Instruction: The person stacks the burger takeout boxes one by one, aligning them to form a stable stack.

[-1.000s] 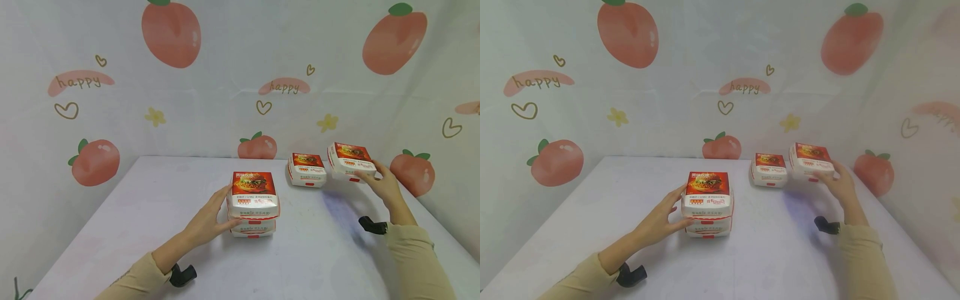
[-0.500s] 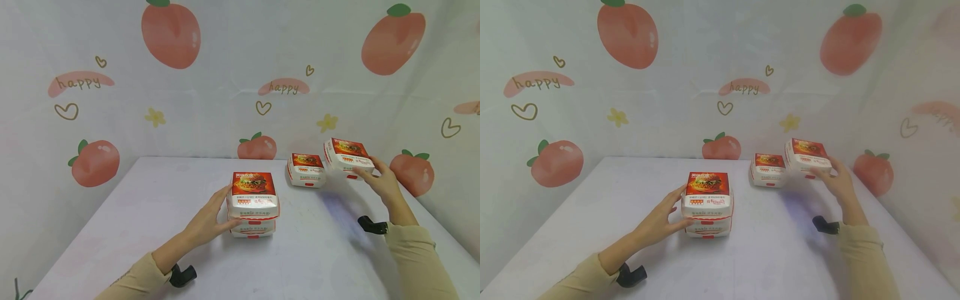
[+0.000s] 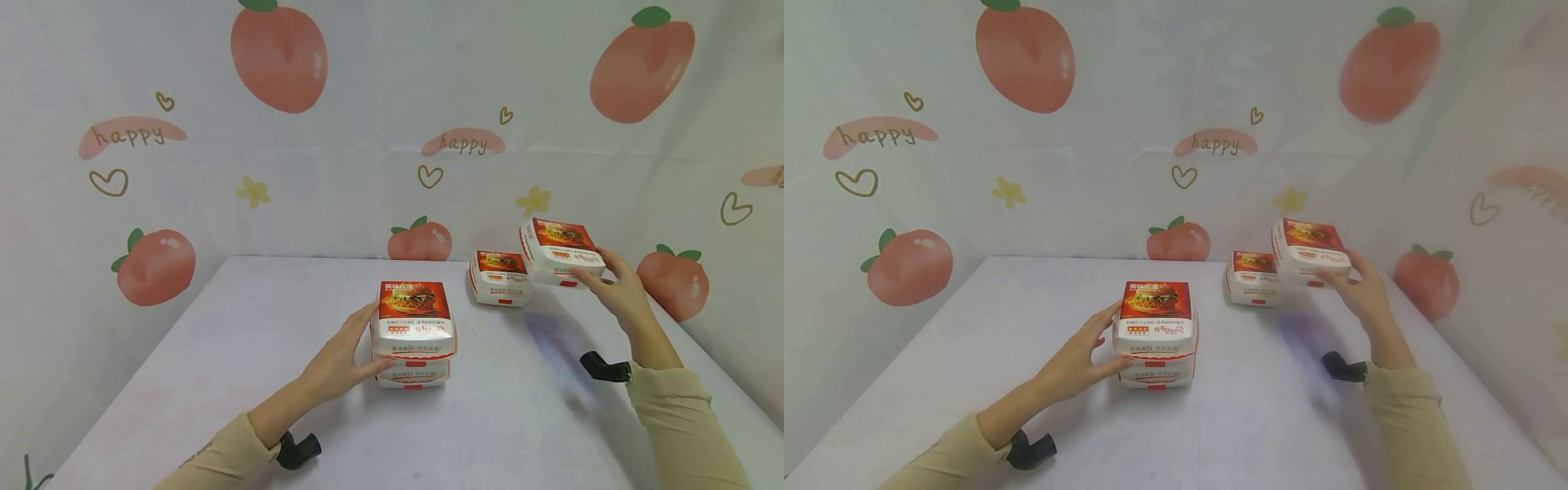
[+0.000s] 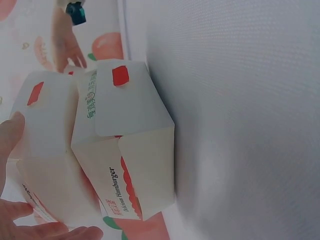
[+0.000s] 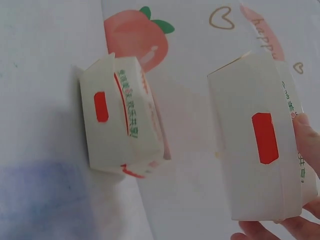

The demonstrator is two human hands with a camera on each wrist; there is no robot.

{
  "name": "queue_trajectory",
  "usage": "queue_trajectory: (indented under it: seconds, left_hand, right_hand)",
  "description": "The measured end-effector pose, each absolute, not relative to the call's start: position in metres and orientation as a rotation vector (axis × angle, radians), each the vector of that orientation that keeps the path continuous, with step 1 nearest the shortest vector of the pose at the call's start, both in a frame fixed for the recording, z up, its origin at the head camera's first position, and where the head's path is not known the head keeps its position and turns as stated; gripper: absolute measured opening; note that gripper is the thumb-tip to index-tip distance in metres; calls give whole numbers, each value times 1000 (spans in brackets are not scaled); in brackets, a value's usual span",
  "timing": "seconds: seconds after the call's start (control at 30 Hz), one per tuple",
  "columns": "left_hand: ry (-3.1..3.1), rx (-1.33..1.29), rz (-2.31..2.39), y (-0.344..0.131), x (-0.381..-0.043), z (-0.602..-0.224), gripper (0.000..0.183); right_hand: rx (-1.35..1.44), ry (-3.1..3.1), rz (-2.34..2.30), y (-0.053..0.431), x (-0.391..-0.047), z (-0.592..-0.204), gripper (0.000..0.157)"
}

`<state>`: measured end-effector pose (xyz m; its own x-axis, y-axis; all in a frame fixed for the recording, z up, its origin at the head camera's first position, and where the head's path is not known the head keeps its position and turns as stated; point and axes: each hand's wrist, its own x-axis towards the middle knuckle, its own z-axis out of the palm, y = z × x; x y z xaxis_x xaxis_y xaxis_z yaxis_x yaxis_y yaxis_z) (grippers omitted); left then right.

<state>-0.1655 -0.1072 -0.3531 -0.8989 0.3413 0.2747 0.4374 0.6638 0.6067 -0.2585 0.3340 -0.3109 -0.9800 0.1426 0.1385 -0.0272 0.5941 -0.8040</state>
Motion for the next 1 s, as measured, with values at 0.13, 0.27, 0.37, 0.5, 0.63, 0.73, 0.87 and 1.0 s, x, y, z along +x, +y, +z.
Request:
queue_trajectory:
  seconds: [0.13,0.27,0.37,0.5,0.63,0.73,0.87,1.0]
  left_hand:
    - [-2738,-652,-1048,-108,-166,-353,90]
    - [-2744,-654,-1047,-108,-166,-353,90]
    - [-2742,-655,-1049,-108,-166,-353,90]
    - [-2733,-655,-1058,-108,-165,-353,90]
    - [-2728,-656,-1059,-107,-165,-352,90]
    - [-2734,-654,-1055,-107,-165,-352,89]
    - [-2735,-652,-1047,-107,-165,-352,90]
    - [-2735,-645,-1043,-107,-165,-352,90]
  right_hand:
    - [-79,-2626,1327,328,-257,-306,87]
    - [-78,-2622,1337,322,-255,-303,88]
    - [-81,-2622,1342,317,-254,-301,88]
    - [-87,-2623,1358,310,-251,-297,89]
    - [-65,-2619,1362,303,-248,-293,88]
    - [-43,-2615,1346,298,-244,-290,85]
    - [-3,-2624,1319,292,-242,-287,83]
    - [23,-2637,1320,288,-240,-285,84]
